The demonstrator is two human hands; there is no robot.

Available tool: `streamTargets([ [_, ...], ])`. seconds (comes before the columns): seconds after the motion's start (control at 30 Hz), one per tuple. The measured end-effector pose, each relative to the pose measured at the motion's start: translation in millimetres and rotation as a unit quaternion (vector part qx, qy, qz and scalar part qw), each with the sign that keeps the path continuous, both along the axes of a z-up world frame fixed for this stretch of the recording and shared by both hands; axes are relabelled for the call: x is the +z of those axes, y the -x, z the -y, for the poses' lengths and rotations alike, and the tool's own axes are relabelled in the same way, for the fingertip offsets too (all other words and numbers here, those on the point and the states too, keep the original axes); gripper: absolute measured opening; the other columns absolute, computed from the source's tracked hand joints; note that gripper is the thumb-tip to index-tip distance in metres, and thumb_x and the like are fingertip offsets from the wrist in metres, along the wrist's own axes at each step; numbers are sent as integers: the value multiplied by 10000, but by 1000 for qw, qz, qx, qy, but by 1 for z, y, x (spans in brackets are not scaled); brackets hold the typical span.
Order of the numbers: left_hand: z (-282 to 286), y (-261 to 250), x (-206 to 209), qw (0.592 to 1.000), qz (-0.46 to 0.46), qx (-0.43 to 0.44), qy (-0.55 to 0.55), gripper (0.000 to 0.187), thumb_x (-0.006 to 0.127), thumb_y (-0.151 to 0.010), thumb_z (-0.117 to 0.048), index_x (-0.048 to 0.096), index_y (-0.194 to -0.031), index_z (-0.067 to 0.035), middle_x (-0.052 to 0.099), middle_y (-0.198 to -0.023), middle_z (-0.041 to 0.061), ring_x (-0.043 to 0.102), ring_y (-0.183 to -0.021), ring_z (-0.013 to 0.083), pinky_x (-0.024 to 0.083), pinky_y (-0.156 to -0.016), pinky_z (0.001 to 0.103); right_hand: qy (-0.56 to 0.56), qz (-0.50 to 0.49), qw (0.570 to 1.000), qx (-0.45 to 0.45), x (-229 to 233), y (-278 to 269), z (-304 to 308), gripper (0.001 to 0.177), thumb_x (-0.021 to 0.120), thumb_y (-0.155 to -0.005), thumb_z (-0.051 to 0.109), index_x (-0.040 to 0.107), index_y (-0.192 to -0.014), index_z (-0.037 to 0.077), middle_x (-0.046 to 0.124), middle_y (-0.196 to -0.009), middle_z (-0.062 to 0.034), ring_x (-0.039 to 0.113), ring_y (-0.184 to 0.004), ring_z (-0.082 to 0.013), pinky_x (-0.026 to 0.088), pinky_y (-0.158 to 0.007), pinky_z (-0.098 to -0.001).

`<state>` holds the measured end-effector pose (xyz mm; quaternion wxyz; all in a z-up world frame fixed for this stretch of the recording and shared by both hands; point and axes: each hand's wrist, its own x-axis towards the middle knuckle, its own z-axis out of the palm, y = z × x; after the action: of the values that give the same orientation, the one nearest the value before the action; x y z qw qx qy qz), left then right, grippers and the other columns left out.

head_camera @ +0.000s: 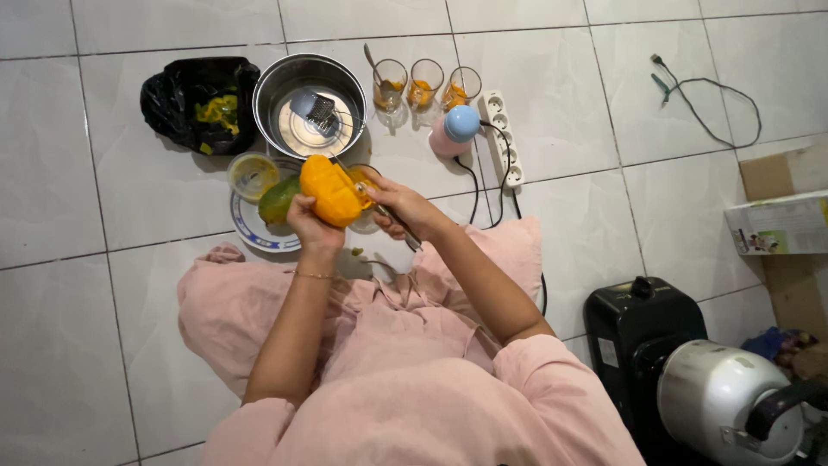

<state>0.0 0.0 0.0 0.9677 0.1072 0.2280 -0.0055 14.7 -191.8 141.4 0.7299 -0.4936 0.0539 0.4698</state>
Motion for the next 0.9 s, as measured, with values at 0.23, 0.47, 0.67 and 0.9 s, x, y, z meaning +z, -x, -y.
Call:
streamTargets([
  [0.23, -9, -7, -40, 987, -132, -72, -48, 493, 556, -754, -256, 623, -1213, -87, 679, -1198, 114, 662, -1123, 333, 531, -1011, 507, 88, 61, 994, 4, -56, -3, 11, 664, 500, -1037, 327, 259, -1651, 254, 442, -560, -1, 338, -363, -92, 286, -342, -268],
  [0.47, -4, -22, -74, 981, -157, -94, -67, 519, 556, -736, -255, 623, -1212, -56, 687, -1179, 146, 675, -1098, 357, 542, -1009, 511, 80, -16, 997, -4, -92, -7, 9, 706, 497, -1018, 346, 184, -1649, 287, 407, -531, 9, 304, -361, -96, 246, -350, -263],
  [0.67, -4, -33, -87, 976, -169, -106, -88, 478, 568, -747, -266, 635, -1175, -64, 688, -1177, 135, 668, -1090, 338, 527, -1017, 503, 73, -53, 996, 27, -118, -7, 7, 697, 472, -1018, 335, 181, -1651, 317, 389, -522, 29, 293, -364, -81, 242, -350, -250],
  [0.9, -6, -40, -93, 976, -171, -109, -78, 475, 568, -743, -275, 646, -1162, -66, 694, -1162, 136, 675, -1077, 340, 526, -1018, 500, 66, -62, 995, 36, -137, -9, 15, 614, 454, -1037, 333, 270, -1618, 262, 387, -528, 31, 292, -357, -91, 245, -338, -263],
])
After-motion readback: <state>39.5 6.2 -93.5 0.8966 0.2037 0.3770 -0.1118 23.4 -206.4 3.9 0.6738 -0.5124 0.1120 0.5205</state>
